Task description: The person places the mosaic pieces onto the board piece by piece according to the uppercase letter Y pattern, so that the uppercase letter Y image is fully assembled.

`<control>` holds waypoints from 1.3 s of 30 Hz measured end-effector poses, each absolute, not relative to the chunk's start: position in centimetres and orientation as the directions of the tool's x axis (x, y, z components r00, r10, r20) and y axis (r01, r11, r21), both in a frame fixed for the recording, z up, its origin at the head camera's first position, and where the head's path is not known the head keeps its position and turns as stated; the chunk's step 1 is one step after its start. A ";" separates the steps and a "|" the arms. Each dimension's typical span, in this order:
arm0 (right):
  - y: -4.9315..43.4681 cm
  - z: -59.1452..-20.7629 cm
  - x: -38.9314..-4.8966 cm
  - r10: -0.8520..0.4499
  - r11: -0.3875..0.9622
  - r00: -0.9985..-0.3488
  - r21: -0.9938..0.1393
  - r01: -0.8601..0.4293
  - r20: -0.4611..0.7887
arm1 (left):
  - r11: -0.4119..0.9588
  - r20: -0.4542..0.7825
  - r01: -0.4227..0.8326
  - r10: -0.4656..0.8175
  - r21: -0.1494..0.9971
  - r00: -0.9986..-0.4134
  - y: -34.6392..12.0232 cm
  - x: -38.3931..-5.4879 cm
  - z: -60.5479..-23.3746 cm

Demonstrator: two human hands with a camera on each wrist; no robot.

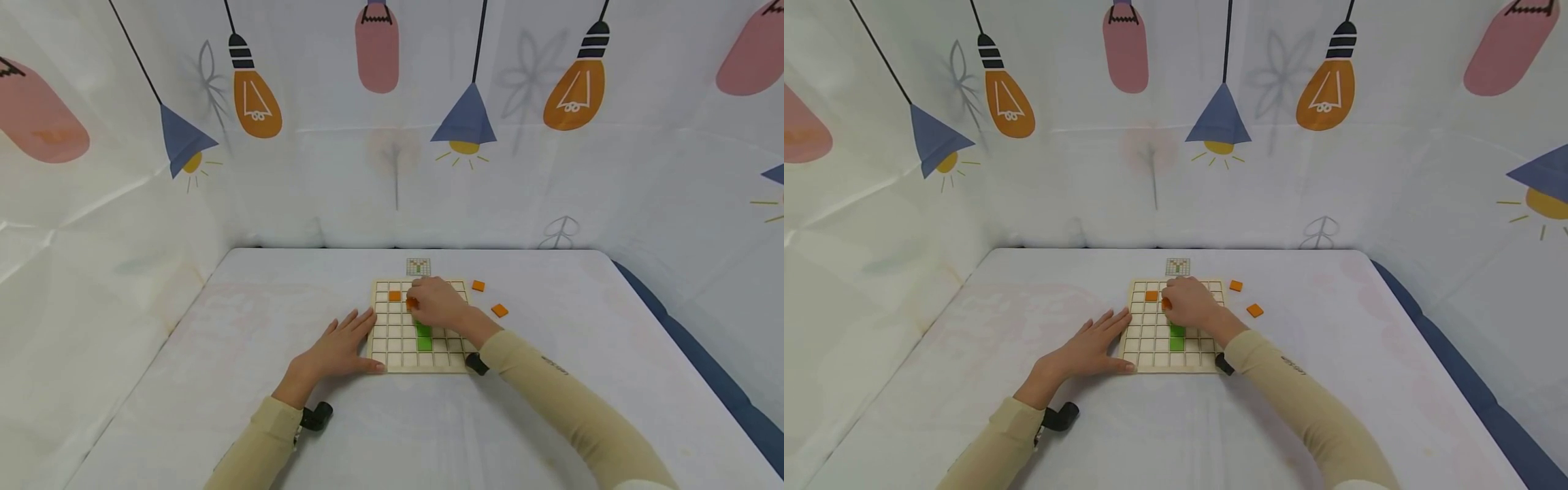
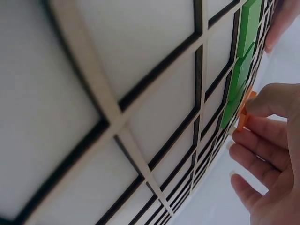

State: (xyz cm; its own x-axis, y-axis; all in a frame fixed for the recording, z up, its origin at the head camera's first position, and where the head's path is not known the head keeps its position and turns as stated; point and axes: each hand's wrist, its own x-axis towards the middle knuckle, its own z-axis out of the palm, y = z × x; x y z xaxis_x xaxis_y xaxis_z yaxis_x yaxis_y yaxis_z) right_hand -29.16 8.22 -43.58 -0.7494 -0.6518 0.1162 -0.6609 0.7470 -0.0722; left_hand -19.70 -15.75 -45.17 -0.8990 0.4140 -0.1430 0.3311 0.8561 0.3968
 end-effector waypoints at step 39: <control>7.5 -43.9 -29.0 -0.653 0.752 -0.750 -0.021 -0.658 0.102 | 0.863 -0.147 0.328 0.408 0.385 -0.901 -15.7 -19.8 -45.4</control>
State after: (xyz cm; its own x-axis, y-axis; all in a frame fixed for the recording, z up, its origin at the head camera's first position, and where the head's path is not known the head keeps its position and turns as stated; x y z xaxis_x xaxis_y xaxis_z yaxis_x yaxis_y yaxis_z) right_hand -29.01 7.50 -43.91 -0.7500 -0.6535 0.1021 -0.6584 0.7523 -0.0214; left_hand -19.82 -15.72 -45.37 -0.9010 0.4082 -0.1473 0.3280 0.8628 0.3848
